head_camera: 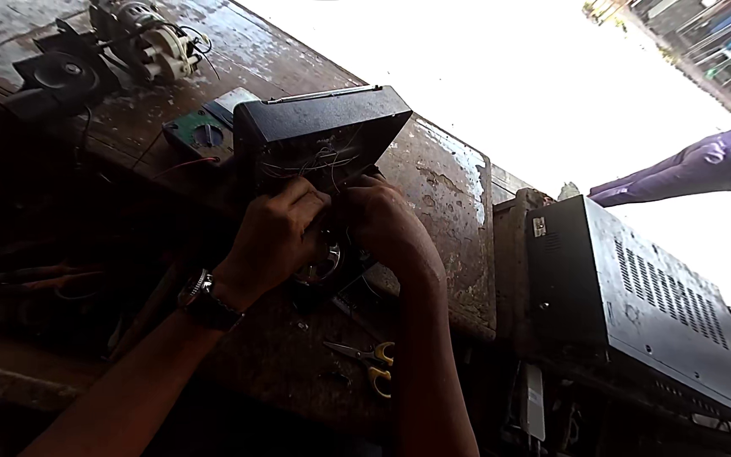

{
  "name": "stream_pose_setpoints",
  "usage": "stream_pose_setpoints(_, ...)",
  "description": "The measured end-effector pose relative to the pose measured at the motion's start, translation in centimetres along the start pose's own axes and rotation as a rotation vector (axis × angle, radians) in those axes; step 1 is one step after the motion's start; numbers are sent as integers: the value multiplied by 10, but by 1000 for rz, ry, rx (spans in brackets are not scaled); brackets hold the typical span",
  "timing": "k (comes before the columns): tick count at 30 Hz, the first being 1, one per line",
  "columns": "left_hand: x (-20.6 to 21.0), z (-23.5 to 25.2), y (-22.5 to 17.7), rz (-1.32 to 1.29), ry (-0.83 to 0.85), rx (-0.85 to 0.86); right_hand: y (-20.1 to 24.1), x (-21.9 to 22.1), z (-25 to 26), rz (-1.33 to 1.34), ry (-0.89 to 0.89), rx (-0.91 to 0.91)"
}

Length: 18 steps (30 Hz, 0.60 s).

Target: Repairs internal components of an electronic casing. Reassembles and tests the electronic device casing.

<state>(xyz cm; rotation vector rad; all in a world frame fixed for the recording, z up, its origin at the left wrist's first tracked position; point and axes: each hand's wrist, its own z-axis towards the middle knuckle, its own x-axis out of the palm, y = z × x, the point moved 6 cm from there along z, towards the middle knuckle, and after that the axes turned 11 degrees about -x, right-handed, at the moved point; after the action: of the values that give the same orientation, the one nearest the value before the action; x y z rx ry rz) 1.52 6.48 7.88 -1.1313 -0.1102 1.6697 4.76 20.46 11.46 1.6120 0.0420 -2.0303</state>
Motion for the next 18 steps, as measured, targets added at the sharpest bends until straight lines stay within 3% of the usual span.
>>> stream_pose_setpoints(8,-1,-2,1,-96,-43,124,0,0,0,-2,-42,-15)
stream_pose_setpoints(18,3,-2,6,-99,3,134,-2,1,2,44,-10,-34)
